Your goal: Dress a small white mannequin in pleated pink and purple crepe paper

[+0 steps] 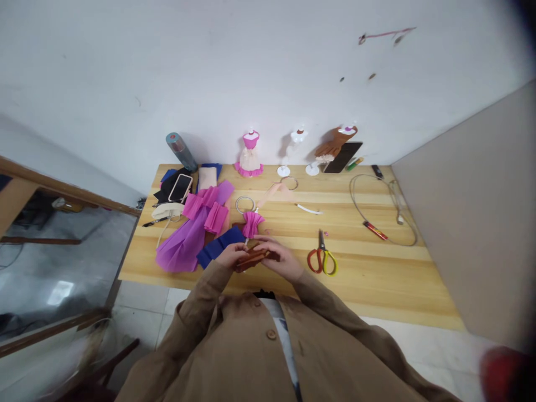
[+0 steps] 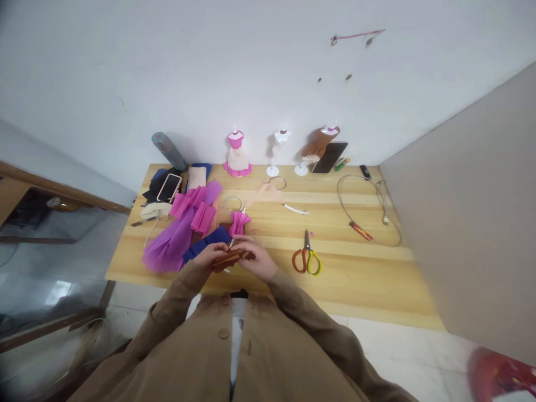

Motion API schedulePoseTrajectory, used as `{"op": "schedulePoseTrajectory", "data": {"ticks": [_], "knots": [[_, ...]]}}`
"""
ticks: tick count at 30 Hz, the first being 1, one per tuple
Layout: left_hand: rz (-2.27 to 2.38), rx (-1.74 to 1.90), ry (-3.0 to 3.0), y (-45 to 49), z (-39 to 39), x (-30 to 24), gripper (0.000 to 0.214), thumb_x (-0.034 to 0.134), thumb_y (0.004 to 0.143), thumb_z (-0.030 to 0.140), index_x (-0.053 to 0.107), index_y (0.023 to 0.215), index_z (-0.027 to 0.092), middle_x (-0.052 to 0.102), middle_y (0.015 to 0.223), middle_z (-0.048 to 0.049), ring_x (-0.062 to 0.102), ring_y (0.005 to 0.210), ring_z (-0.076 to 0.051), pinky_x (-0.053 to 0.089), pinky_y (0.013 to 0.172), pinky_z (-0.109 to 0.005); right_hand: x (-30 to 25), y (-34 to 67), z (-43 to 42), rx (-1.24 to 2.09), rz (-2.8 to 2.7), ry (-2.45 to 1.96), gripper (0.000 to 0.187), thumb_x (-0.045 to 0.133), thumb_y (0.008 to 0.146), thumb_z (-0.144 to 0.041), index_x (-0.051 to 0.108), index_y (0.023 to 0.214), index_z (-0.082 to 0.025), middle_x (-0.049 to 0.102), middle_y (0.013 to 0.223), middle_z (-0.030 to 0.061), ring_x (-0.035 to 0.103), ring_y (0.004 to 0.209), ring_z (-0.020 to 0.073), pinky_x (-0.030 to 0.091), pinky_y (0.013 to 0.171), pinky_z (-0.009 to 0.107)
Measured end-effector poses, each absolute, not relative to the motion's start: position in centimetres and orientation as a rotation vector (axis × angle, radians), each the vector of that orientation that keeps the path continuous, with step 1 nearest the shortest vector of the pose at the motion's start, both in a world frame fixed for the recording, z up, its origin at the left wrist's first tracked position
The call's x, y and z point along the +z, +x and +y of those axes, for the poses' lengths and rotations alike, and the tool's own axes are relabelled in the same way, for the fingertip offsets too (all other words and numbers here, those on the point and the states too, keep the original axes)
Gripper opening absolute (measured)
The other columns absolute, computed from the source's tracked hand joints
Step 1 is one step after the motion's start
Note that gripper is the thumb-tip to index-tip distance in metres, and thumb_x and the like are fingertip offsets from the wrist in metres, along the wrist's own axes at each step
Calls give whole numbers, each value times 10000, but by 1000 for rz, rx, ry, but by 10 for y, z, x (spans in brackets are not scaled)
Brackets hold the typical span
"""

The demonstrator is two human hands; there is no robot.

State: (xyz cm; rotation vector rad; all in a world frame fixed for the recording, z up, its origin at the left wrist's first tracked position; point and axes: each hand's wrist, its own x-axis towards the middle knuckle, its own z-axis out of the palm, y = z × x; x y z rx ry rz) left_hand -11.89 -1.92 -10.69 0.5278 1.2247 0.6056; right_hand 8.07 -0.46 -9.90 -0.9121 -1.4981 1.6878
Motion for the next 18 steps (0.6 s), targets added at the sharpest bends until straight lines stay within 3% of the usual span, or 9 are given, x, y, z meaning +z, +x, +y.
{"op": "schedulePoseTrajectory", "data": {"ticks": [4,6,9,12,14,18], "knots": [[1244,526,565,-104,-13,-123,253,727,516,240,537,670,176,517,444,59,425,335,-67,284,377,-186,-103,101,-9,1889,-1250,-989,361,685,730,-309,713,1084,-243,650,1240,90,656,816,171,524,577,254],[1241,490,575,-97,-11,-128,243,728,562,263,547,702,180,506,430,63,410,320,-69,283,373,-189,-108,104,-10,1844,-1141,-1084,339,734,676,-332,738,999,-230,695,1147,74,640,744,152,525,562,247],[1225,440,571,-88,-10,-130,296,688,676,426,563,797,187,536,456,44,449,321,-89,307,377,-195,-118,103,-9,1725,-1040,-1208,226,781,609,-348,732,767,-195,729,867,45,614,644,140,517,518,238],[1190,474,532,-81,-11,-129,535,530,746,673,562,969,187,640,624,-18,600,434,-144,416,427,-227,-126,102,-7,1671,-964,-1265,226,768,627,-385,691,713,-190,645,624,-12,551,511,114,509,474,241],[1265,516,618,-81,-12,-130,645,416,778,745,547,1065,182,668,735,-50,667,532,-172,488,494,-263,-130,104,-6,1643,-920,-1295,240,771,622,-397,672,693,-191,614,584,-27,544,493,111,523,480,250],[1627,482,974,-96,-17,-134,454,426,889,554,583,1057,162,677,913,-95,694,686,-183,538,636,-302,-139,109,-4,1613,-846,-1361,259,780,593,-404,659,679,-192,633,601,-23,570,510,120,542,482,259]]}}
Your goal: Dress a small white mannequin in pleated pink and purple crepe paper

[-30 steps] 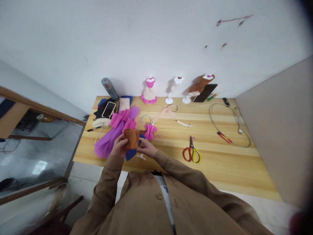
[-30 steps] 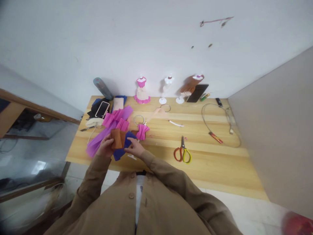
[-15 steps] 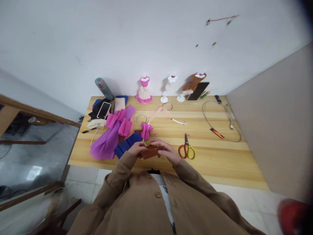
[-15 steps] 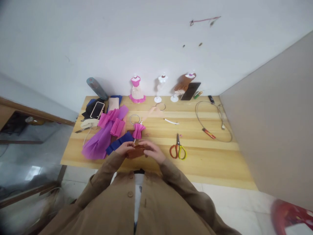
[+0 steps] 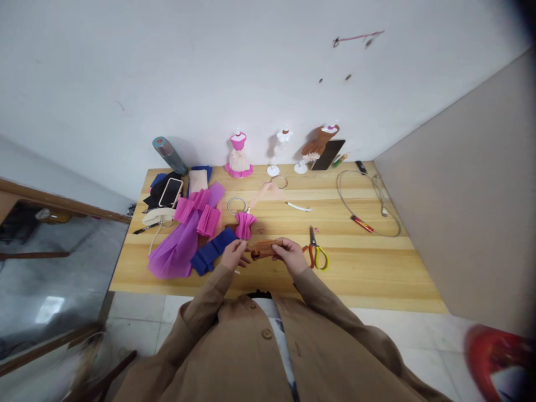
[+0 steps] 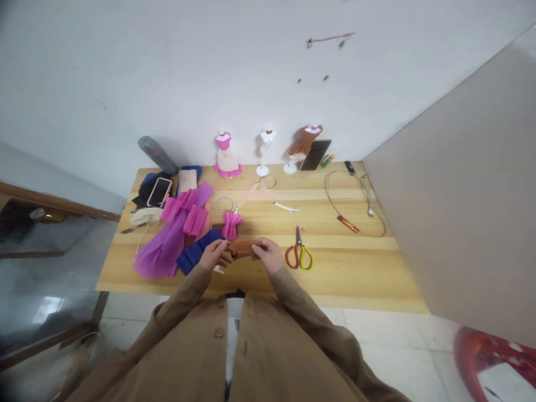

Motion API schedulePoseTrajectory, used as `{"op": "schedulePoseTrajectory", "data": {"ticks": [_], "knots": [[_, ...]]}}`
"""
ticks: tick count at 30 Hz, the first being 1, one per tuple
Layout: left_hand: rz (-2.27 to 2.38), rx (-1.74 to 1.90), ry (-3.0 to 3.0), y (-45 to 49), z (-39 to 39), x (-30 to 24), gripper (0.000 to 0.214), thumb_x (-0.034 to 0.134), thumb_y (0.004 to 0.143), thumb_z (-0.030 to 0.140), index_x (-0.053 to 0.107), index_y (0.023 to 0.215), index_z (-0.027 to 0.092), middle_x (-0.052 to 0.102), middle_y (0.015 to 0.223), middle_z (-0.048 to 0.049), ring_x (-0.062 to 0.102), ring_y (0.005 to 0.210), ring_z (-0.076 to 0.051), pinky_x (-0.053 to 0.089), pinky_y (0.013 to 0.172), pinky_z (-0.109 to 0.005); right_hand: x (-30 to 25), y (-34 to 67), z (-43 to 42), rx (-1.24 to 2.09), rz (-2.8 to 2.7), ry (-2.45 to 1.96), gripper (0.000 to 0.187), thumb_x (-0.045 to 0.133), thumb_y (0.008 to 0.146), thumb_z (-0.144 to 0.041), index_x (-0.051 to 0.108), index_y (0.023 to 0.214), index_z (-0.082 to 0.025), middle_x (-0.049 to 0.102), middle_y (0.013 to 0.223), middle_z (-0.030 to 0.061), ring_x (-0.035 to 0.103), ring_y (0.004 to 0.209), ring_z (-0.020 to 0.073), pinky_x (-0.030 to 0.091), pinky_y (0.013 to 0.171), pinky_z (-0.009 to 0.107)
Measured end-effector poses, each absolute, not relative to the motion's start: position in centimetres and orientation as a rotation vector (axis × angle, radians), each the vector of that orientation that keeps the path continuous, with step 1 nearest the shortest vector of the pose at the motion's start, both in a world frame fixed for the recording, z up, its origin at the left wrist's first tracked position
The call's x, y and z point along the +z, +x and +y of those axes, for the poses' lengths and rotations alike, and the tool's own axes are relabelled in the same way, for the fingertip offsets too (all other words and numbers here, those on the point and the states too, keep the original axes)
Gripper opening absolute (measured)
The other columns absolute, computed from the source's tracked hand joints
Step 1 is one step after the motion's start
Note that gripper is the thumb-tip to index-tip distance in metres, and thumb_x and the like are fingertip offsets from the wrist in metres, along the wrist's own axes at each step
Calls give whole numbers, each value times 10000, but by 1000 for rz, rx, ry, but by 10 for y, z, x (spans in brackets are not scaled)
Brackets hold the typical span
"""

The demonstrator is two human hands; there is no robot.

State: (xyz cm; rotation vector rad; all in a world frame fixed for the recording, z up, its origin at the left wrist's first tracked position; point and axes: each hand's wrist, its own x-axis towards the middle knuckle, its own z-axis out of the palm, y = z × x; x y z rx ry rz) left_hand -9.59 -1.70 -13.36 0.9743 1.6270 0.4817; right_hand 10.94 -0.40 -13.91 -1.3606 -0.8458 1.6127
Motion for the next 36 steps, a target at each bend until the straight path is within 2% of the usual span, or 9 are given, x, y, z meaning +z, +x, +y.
{"op": "schedulePoseTrajectory", "data": {"ticks": [3,5,8,14,20,25,29,32,36], "knots": [[1881,425,1119,-125,-21,-138,248,510,877,275,610,1076,166,629,1128,-130,647,1013,-235,504,867,-341,-150,115,-3,1596,-805,-1425,265,790,554,-387,646,648,-186,627,564,-28,559,474,113,530,448,248],[2019,354,1212,-148,-25,-143,349,523,829,127,600,1166,180,526,1312,-147,553,1186,-267,441,977,-370,-159,119,-3,1590,-790,-1467,266,795,529,-373,636,625,-183,616,529,-35,545,438,108,514,416,242],[2122,199,1309,-178,-34,-153,486,564,732,7,620,1176,198,494,1337,-148,528,1199,-291,410,994,-396,-170,123,-5,1592,-779,-1517,267,789,508,-367,626,614,-184,612,498,-38,543,404,112,499,383,239],[2229,-12,1385,-205,-56,-173,155,538,837,114,675,856,184,597,1085,-109,586,1044,-256,452,835,-335,-183,125,-11,1610,-803,-1583,258,768,499,-367,615,607,-191,627,500,-33,563,400,123,502,380,247],[2428,-17,1311,-215,-64,-172,276,385,923,167,657,896,123,593,1022,-156,610,866,-250,441,707,-344,-192,129,-10,1560,-887,-1656,274,733,524,-401,603,625,-182,629,525,-22,571,425,128,520,417,265],[2296,155,1413,-188,-47,-172,154,524,881,187,670,842,155,649,954,-98,613,889,-201,445,793,-302,-202,127,-8,1469,-1045,-1720,242,686,587,-405,601,657,-189,620,555,-17,575,493,141,528,477,276],[2138,325,1459,-153,-34,-175,108,589,838,165,676,775,176,684,834,-35,630,836,-155,457,797,-256,-203,125,-9,1386,-1219,-1768,167,642,644,-329,635,737,-191,646,630,-4,619,610,178,556,599,317],[2085,431,1423,-137,-24,-176,139,571,847,161,678,759,169,690,761,-15,637,749,-135,475,743,-242,-197,125,-9,1302,-1346,-1796,199,642,617,-191,666,815,-190,695,832,38,657,797,215,547,784,363],[2058,511,1359,-135,4,-178,160,534,883,149,694,875,146,715,834,-44,660,809,-152,507,788,-276,-191,120,-2,1233,-1465,-1824,223,636,632,-104,694,834,-178,682,961,90,654,915,248,497,904,402]]}}
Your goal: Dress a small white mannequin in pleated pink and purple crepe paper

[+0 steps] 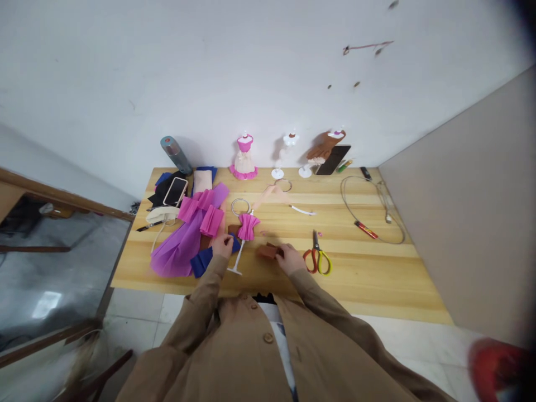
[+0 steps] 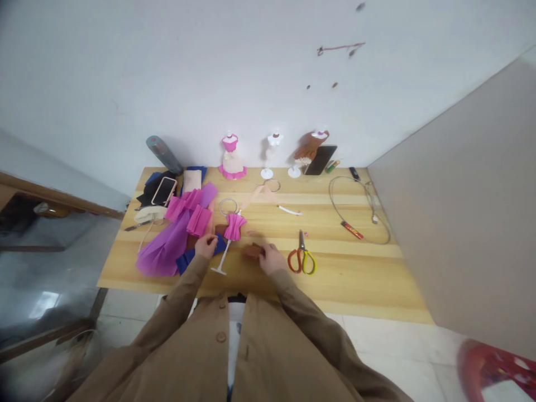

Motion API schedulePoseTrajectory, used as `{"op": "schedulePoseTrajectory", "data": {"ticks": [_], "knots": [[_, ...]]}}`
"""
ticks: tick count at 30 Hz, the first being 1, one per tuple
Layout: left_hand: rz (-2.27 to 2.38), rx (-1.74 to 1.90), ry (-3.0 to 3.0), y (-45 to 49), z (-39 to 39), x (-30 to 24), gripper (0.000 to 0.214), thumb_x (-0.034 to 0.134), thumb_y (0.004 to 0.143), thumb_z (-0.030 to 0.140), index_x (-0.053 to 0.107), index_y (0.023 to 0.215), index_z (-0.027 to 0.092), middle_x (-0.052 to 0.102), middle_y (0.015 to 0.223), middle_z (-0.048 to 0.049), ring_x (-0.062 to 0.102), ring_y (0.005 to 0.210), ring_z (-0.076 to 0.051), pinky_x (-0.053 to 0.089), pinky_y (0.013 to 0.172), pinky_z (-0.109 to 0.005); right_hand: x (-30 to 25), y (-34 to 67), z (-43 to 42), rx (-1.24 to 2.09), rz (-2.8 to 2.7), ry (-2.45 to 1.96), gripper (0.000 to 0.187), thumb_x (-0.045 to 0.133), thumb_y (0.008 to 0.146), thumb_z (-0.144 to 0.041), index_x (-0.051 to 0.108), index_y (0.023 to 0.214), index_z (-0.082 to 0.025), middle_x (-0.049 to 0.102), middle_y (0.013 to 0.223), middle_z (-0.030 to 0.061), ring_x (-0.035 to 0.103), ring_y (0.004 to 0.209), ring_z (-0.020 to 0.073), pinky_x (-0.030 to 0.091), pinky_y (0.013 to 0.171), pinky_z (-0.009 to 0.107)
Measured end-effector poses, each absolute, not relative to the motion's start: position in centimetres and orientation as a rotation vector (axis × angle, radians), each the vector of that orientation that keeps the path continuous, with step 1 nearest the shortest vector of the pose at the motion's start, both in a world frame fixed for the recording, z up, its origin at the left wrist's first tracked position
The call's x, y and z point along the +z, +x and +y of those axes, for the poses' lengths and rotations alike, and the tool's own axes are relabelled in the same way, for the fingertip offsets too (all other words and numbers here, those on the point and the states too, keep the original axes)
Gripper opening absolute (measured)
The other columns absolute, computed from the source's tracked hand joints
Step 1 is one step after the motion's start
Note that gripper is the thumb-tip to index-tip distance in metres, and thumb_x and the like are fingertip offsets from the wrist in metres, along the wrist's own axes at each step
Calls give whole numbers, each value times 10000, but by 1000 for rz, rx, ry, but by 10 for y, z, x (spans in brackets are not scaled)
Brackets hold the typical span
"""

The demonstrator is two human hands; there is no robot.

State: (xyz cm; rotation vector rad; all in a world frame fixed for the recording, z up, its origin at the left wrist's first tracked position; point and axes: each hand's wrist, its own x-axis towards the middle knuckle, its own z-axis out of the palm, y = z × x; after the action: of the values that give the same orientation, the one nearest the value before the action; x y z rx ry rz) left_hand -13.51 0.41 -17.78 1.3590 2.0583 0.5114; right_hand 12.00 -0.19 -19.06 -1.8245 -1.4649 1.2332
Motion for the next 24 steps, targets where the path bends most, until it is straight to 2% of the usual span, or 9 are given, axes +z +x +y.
{"op": "schedulePoseTrajectory", "data": {"ticks": [3,7,11,13,15,17,20,24], "knots": [[1997,506,1358,-139,32,-180,150,557,913,199,676,985,145,703,1011,-72,652,956,-176,516,890,-338,-195,104,13,1234,-1501,-1817,170,625,710,-121,701,849,-183,682,995,86,652,954,234,493,927,378],[1911,422,1367,-137,61,-183,356,594,915,358,580,1211,160,613,1215,-96,629,1030,-219,551,864,-435,-212,72,39,1335,-1483,-1812,129,621,827,-186,690,936,-187,694,1013,62,662,888,202,544,862,365],[1875,342,1387,-127,76,-182,375,591,917,361,565,1233,163,601,1236,-99,623,1046,-226,550,870,-444,-231,50,58,1432,-1448,-1821,308,601,931,-337,601,1183,-160,634,1173,84,645,983,209,562,833,409],[1875,313,1404,-122,80,-179,296,606,906,327,625,1140,146,649,1150,-88,639,1000,-209,543,870,-406,-238,43,63,1421,-1432,-1826,353,591,940,-352,569,1240,-167,603,1237,92,631,1035,222,556,856,428],[1893,294,1423,-120,81,-175,179,628,877,265,695,980,135,701,1016,-73,651,936,-188,523,854,-339,-242,39,65,1384,-1421,-1833,328,596,936,-347,586,1207,-161,619,1203,86,638,1009,213,556,847,419],[1928,278,1440,-119,75,-172,122,628,848,215,726,856,142,724,922,-67,652,891,-177,499,814,-287,-245,36,64,1337,-1416,-1828,236,627,905,-321,645,1060,-144,672,1050,68,652,909,198,553,813,393],[1973,228,1470,-116,54,-168,122,606,842,185,722,811,165,715,882,-62,644,859,-174,478,774,-272,-244,34,57,1273,-1405,-1793,73,650,800,-230,661,779,-161,687,778,34,638,746,193,531,764,358],[1994,165,1548,-106,23,-172,90,609,836,155,691,862,181,667,963,-70,623,910,-175,464,795,-268,-239,36,50,1230,-1376,-1744,88,572,736,-170,658,742,-185,695,761,27,621,714,184,509,747,331]]}}
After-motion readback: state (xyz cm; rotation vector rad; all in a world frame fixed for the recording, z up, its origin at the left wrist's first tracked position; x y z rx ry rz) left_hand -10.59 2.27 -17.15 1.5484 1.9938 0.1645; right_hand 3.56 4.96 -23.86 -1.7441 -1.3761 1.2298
